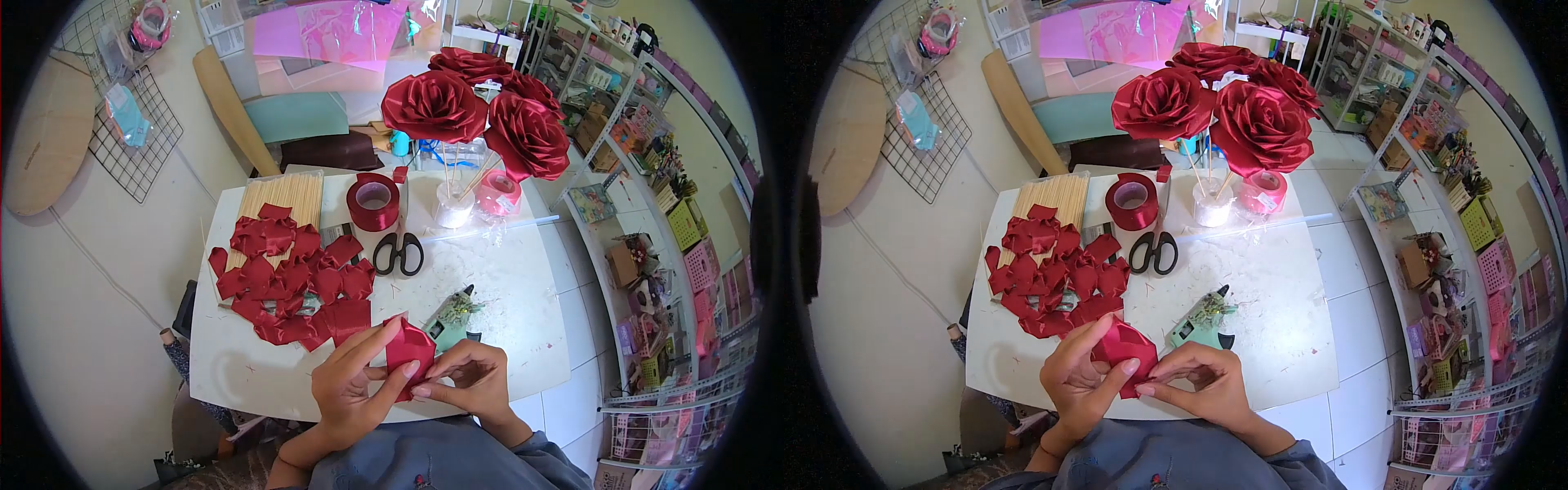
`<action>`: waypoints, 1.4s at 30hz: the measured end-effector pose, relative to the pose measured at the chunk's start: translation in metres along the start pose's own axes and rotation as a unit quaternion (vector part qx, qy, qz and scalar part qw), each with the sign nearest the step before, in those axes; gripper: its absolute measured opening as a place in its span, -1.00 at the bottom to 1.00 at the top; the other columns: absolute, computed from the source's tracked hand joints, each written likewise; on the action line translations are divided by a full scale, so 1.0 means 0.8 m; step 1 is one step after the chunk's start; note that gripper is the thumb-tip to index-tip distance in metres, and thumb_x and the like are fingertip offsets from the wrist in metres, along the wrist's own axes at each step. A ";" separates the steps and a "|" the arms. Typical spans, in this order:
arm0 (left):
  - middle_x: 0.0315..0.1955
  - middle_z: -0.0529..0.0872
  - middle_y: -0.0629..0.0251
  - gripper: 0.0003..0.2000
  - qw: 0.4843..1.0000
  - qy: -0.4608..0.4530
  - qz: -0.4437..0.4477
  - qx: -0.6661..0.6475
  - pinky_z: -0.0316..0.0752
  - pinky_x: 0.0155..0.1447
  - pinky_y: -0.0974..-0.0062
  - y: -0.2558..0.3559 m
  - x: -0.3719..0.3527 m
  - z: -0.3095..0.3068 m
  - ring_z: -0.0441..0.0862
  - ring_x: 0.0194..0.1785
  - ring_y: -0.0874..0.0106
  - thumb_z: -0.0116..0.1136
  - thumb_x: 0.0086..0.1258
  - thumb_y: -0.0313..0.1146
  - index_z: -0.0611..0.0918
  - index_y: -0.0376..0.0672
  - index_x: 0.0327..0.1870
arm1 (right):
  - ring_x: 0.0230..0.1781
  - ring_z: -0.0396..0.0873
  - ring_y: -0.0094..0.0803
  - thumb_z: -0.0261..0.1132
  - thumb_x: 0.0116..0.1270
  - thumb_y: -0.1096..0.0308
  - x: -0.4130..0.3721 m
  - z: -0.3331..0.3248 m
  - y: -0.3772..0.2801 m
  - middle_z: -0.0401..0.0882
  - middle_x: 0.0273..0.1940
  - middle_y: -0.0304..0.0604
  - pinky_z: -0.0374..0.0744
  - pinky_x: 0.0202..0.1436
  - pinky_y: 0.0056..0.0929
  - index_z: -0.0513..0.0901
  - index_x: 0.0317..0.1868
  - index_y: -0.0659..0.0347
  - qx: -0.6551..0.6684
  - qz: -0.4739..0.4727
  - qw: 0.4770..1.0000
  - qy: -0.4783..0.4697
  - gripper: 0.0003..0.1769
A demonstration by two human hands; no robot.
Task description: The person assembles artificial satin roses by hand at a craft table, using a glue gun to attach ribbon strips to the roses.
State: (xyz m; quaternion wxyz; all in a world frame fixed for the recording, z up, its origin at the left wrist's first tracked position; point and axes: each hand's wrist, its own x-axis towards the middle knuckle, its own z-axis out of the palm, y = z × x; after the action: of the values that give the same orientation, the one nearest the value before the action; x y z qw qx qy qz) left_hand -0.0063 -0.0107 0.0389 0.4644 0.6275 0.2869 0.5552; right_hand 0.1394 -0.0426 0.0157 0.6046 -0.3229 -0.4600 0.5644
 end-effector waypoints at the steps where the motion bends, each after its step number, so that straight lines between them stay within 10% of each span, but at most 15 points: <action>1: -0.04 0.42 -0.02 -0.56 1.000 0.005 0.006 0.002 0.57 -0.12 0.52 -0.001 0.000 0.000 0.47 -0.05 0.35 0.08 0.05 -0.73 0.37 -0.42 0.03 | -0.29 0.55 -0.47 0.32 -0.10 0.71 0.000 0.001 0.002 0.55 -0.36 -0.09 0.53 -0.14 -0.55 0.52 -0.40 0.39 0.009 0.004 1.000 0.017 -0.79; 32: -0.04 0.39 -0.09 -0.56 0.996 0.076 0.052 0.008 0.55 -0.07 0.48 -0.011 0.001 -0.004 0.43 0.01 0.27 0.07 0.03 -0.77 0.35 -0.47 0.02 | -0.23 0.53 -0.36 0.18 0.10 0.62 0.006 0.006 -0.005 0.53 -0.36 0.03 0.47 -0.07 -0.43 0.22 -0.07 0.29 0.106 0.024 0.994 0.008 -0.59; 42: -0.01 0.35 -0.02 -0.55 0.989 0.138 0.048 -0.022 0.51 -0.01 0.46 -0.026 0.001 -0.001 0.38 0.05 0.28 0.06 0.04 -0.77 0.33 -0.49 0.03 | -0.43 0.46 -0.49 -0.07 0.33 0.37 -0.001 0.000 -0.006 0.51 -0.46 -0.12 0.40 -0.31 -0.57 0.46 -0.30 0.38 -0.098 -0.009 0.993 0.063 -0.76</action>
State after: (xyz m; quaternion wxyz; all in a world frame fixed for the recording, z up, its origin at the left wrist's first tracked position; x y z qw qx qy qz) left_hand -0.0039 -0.0009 0.0202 0.4065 0.5477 0.3053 0.6645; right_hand 0.1410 -0.0437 0.0199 0.6033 -0.4112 -0.4769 0.4894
